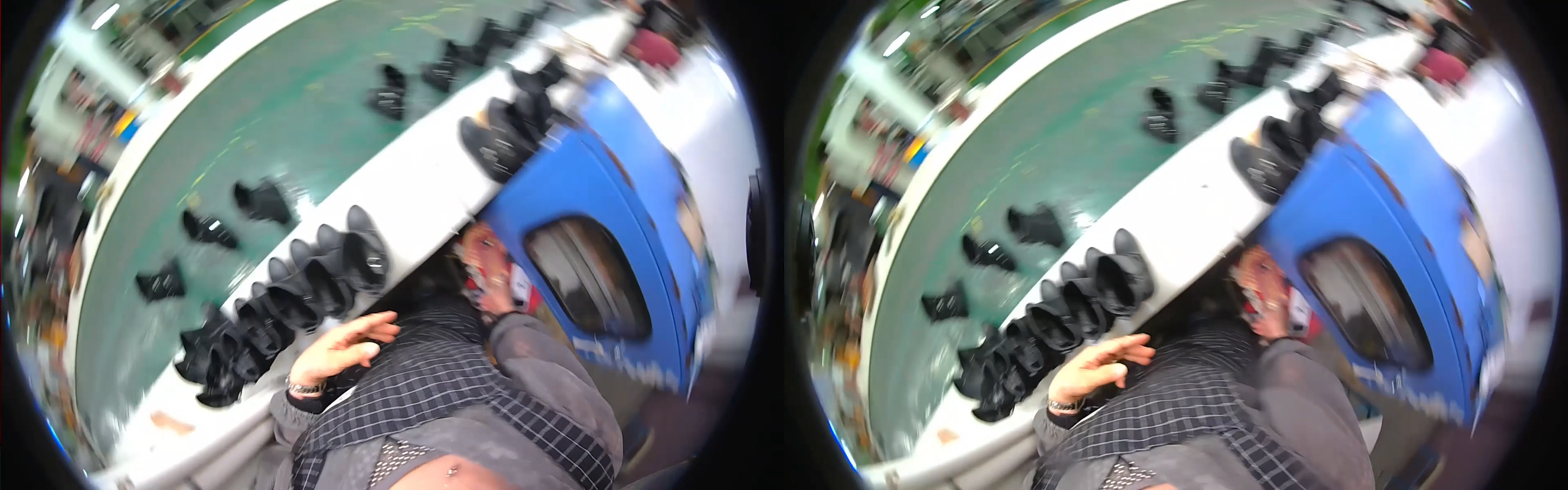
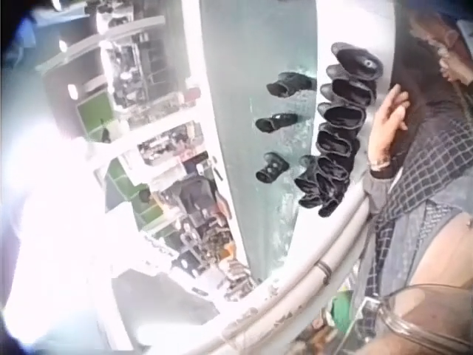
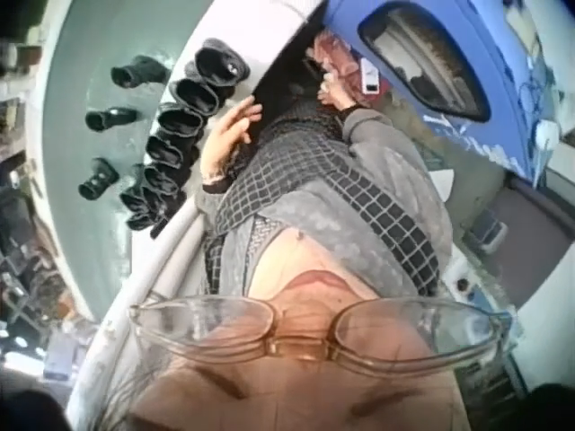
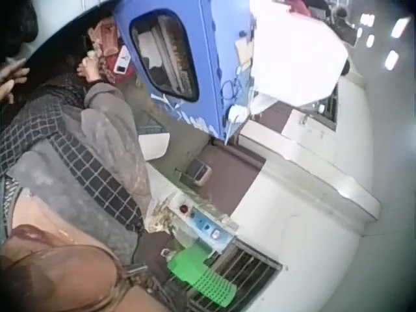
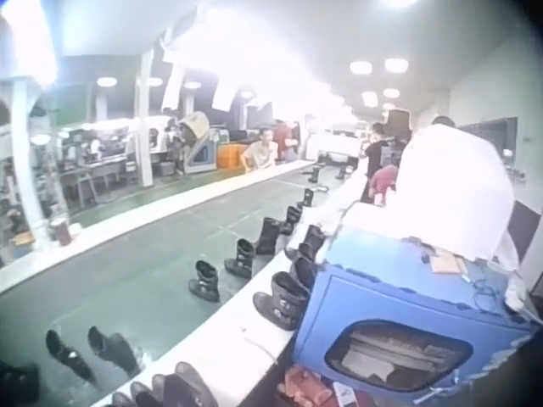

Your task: Inspecting and pairing boots on a factory production line.

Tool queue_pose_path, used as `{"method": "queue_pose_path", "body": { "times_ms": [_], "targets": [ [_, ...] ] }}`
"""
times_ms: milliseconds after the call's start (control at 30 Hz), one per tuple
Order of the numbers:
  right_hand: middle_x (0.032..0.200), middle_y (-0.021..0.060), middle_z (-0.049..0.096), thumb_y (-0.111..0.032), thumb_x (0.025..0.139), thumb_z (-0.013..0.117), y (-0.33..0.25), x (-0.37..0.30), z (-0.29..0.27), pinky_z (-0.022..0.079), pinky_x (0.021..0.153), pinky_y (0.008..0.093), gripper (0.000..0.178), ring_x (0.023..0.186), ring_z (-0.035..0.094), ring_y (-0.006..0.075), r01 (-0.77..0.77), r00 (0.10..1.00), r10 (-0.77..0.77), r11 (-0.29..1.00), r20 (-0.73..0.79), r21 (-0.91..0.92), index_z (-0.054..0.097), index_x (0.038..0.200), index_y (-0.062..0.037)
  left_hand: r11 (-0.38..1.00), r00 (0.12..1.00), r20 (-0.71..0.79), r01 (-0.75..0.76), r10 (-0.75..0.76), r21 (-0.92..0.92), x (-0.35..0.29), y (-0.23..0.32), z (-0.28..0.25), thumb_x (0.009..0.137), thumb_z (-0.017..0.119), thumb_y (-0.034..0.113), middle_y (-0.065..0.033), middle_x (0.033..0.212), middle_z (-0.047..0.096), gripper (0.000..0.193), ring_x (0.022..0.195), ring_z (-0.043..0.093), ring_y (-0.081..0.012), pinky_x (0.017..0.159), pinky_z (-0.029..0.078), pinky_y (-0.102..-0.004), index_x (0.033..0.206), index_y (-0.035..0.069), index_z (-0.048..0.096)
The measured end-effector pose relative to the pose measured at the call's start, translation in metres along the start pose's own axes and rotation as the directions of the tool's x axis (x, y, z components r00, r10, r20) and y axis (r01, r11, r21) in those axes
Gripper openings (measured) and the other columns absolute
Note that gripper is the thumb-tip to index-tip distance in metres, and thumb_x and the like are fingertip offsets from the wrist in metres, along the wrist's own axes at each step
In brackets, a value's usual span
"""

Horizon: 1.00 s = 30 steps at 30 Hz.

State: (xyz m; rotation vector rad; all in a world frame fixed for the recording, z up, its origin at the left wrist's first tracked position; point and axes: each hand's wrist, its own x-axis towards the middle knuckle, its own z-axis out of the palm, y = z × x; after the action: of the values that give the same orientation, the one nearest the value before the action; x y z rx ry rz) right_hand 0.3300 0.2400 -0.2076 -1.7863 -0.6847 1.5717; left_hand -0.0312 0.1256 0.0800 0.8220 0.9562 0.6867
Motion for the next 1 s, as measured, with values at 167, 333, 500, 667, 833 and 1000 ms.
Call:
{"method": "queue_pose_path", "body": {
  "times_ms": [167, 333, 500, 667, 833, 1000],
  "targets": [
    [0.076, 0.0086, 0.062, -0.032, 0.095, 0.050, -0.054, 0.017, 0.013, 0.049, 0.043, 0.0338, 0.026, 0.059, 0.062, 0.0203, -0.127, 0.895, 0.214, 0.963, 0.391, -0.236, 0.059, 0.100, -0.0092, 0.997, 0.994, -0.093, -0.060, 0.056, -0.045, -0.004, 0.040, 0.011, 0.092, 0.059, 0.022, -0.0136, 0.128, 0.054, 0.058, 0.116, 0.052, -0.0183, 0.085, 0.047, -0.0286, 0.143, 0.006, 0.036],
    [0.078, 0.0096, 0.062, -0.029, 0.093, 0.051, -0.065, 0.050, 0.014, 0.051, 0.045, 0.0353, 0.024, 0.061, 0.063, 0.0220, -0.173, 0.823, 0.353, 0.902, 0.445, -0.396, 0.060, 0.099, -0.0081, 0.982, 0.888, -0.427, -0.186, 0.173, 0.010, -0.032, 0.114, 0.014, 0.091, 0.057, 0.016, -0.0118, 0.123, 0.057, 0.053, 0.112, 0.054, -0.0163, 0.079, 0.047, -0.0248, 0.139, 0.000, 0.040],
    [0.080, 0.0107, 0.063, -0.026, 0.092, 0.052, -0.072, 0.077, 0.009, 0.052, 0.047, 0.0368, 0.022, 0.064, 0.064, 0.0238, -0.207, 0.859, 0.397, 0.847, 0.324, -0.490, 0.061, 0.098, -0.0070, 0.916, 0.513, -0.760, -0.268, 0.398, 0.298, -0.067, 0.155, -0.046, 0.092, 0.057, 0.019, -0.0138, 0.118, 0.060, 0.045, 0.103, 0.060, -0.0203, 0.071, 0.051, -0.0252, 0.131, -0.001, 0.048],
    [0.081, 0.0117, 0.063, -0.023, 0.090, 0.053, -0.067, 0.090, -0.007, 0.054, 0.049, 0.0383, 0.020, 0.067, 0.065, 0.0255, -0.240, 0.925, 0.357, 0.813, 0.129, -0.530, 0.062, 0.097, -0.0060, 0.907, 0.100, -0.917, -0.222, 0.386, 0.358, -0.107, 0.182, -0.186, 0.090, 0.059, 0.029, -0.0110, 0.115, 0.059, 0.046, 0.106, 0.058, -0.0204, 0.071, 0.052, -0.0290, 0.127, 0.003, 0.051],
    [0.083, 0.0128, 0.063, -0.020, 0.089, 0.055, -0.045, 0.081, -0.029, 0.055, 0.050, 0.0398, 0.018, 0.070, 0.065, 0.0273, -0.274, 0.952, 0.303, 0.791, -0.039, -0.547, 0.062, 0.096, -0.0049, 0.043, 0.337, -0.745, 0.897, 0.576, 0.439, -0.199, 0.080, -0.359, 0.075, 0.074, 0.029, -0.0092, 0.106, 0.062, 0.039, 0.105, 0.057, -0.0244, 0.083, 0.051, -0.0360, 0.110, 0.014, 0.063],
    [0.096, 0.0163, 0.062, -0.017, 0.088, 0.053, -0.026, 0.066, -0.055, 0.059, 0.055, 0.0450, 0.024, 0.073, 0.066, 0.0330, -0.410, 0.912, 0.371, 0.797, -0.176, -0.443, 0.059, 0.107, -0.0027, 0.696, -0.386, -0.920, 0.679, 0.068, -0.234, -0.194, 0.001, -0.411, 0.068, 0.074, 0.029, -0.0109, 0.106, 0.066, 0.034, 0.102, 0.061, -0.0292, 0.081, 0.053, -0.0405, 0.098, 0.015, 0.067]
  ]
}}
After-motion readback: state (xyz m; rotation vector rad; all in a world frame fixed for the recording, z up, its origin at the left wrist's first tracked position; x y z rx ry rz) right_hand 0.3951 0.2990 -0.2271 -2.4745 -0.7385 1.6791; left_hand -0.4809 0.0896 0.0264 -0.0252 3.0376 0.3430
